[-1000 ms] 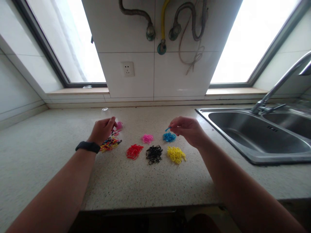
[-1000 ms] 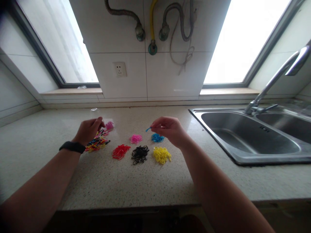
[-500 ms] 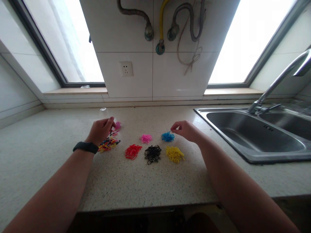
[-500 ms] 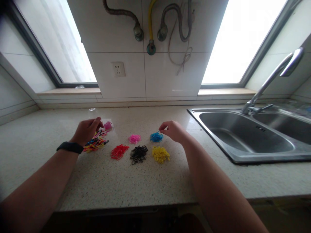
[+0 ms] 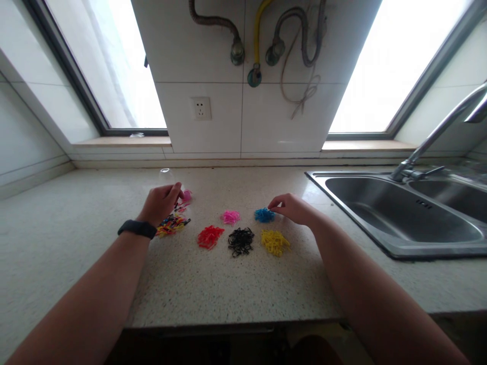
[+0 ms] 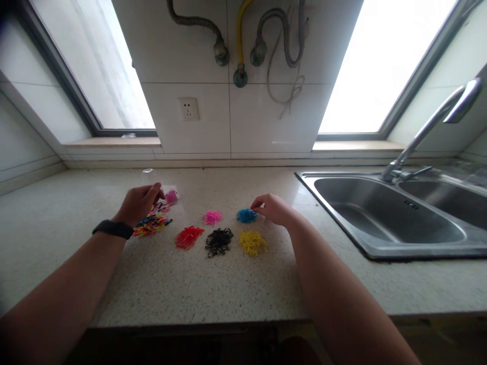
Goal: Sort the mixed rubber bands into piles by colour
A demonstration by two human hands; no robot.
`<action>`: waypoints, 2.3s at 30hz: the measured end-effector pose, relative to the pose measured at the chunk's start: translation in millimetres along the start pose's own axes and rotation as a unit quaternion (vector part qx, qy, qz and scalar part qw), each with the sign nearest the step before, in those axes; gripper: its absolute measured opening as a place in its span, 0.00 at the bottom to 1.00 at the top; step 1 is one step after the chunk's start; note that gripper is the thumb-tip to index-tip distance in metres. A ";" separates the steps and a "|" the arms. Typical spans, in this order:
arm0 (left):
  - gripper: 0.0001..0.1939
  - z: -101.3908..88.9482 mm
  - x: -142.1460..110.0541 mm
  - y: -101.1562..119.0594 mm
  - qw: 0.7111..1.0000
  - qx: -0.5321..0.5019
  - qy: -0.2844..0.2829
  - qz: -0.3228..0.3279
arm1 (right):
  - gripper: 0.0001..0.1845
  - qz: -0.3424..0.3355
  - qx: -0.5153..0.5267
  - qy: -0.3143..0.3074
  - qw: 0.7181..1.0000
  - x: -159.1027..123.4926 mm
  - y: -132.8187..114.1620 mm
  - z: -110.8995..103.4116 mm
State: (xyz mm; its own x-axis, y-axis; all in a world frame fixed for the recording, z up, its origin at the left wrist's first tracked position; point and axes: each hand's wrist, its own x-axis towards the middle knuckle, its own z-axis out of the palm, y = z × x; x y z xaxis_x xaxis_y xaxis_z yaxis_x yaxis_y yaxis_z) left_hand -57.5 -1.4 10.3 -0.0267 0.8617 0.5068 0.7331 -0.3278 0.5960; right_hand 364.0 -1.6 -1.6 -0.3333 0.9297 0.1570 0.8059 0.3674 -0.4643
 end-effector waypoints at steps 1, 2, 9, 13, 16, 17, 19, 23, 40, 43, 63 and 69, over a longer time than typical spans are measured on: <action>0.25 0.2 0.1 -0.5 1.000 0.001 0.002 0.000 | 0.09 0.001 0.000 -0.002 1.000 0.0 -0.2 -0.1; 0.25 0.3 0.2 -1.0 1.000 0.000 0.002 0.001 | 0.09 0.002 0.000 -0.002 1.000 0.1 -0.1 0.0; 0.26 -4.4 0.6 -2.5 1.000 0.008 0.006 0.002 | 0.12 0.015 0.001 0.051 0.999 2.7 4.0 4.4; 0.27 -11.6 2.9 -2.9 0.999 0.038 -0.002 0.017 | 0.13 0.010 -0.006 0.052 0.999 3.8 2.9 6.9; 0.27 -15.6 7.2 -8.5 0.997 0.074 -0.026 0.019 | 0.13 0.011 -0.010 0.057 0.998 4.9 2.5 7.7; 0.27 -16.5 8.8 -11.7 0.995 0.088 -0.043 0.015 | 0.14 0.012 -0.010 0.058 0.998 5.4 2.9 7.9; 0.26 -17.7 11.7 -19.6 0.989 0.121 -0.088 0.005 | 0.14 0.016 -0.010 0.056 0.998 6.4 4.5 8.8; 0.21 -18.5 13.8 -34.9 0.967 0.184 -0.174 0.015 | 0.15 0.015 -0.004 0.046 0.999 8.1 9.6 11.4; 0.17 -11.9 13.7 -47.7 0.952 0.199 -0.231 0.007 | 0.14 0.003 -0.012 0.037 0.999 9.0 12.9 12.3; 0.16 -12.4 13.4 -47.5 0.954 0.197 -0.228 0.012 | 0.14 0.002 -0.016 0.035 0.999 9.3 12.7 12.2; 0.16 -14.8 11.8 -45.1 0.954 0.215 -0.208 -0.002 | 0.13 0.000 -0.024 0.035 0.999 10.0 14.4 13.3; 0.15 -14.5 11.7 -47.1 0.951 0.220 -0.217 -0.011 | 0.13 0.001 -0.025 0.030 0.999 9.1 11.4 12.2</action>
State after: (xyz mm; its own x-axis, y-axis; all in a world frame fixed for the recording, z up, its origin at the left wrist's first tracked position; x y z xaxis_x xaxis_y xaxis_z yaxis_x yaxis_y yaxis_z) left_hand -102.2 18.5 -2.8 0.1682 0.9763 0.1360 0.9517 -0.1968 0.2358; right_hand 364.1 10.7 -16.1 -0.3029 0.9298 0.2091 0.8308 0.3651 -0.4201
